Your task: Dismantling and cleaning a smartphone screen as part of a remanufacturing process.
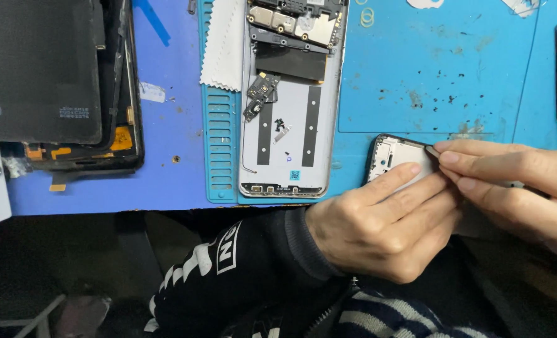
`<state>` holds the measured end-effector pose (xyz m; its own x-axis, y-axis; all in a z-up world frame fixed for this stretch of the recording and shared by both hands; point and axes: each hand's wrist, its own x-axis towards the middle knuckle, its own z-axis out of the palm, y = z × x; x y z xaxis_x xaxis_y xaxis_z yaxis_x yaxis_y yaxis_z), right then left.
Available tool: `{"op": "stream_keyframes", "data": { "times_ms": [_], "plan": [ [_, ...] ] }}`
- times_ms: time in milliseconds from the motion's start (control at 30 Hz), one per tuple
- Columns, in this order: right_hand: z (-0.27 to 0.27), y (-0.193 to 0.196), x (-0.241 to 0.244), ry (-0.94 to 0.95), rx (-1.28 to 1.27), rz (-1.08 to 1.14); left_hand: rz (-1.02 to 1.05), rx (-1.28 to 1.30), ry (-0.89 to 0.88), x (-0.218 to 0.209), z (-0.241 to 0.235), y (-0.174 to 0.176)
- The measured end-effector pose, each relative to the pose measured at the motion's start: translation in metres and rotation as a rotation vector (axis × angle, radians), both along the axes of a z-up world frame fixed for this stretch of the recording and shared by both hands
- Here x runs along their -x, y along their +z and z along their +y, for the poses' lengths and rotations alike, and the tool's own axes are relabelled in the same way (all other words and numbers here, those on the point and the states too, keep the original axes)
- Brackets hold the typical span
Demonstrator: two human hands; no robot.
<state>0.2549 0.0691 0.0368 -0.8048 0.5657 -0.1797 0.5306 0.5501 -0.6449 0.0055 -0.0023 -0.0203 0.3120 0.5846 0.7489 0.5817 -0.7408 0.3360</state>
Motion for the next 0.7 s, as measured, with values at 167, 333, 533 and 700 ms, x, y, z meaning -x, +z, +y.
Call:
{"op": "stream_keyframes", "data": {
  "times_ms": [167, 333, 533, 700],
  "plan": [
    [0.005, 0.004, 0.012, -0.085, 0.049, 0.031, 0.0, 0.01, -0.018, -0.001, -0.001, -0.004],
    [0.019, 0.008, 0.024, 0.319, -0.304, 0.025, -0.006, 0.025, -0.035, 0.0, 0.0, 0.001],
    [0.007, 0.004, 0.014, -0.041, -0.022, 0.049, -0.014, -0.021, -0.012, 0.0, 0.001, 0.0],
    [0.004, 0.007, 0.012, 0.105, -0.138, -0.008, -0.047, -0.007, -0.004, -0.003, -0.002, -0.005]
  ]
}}
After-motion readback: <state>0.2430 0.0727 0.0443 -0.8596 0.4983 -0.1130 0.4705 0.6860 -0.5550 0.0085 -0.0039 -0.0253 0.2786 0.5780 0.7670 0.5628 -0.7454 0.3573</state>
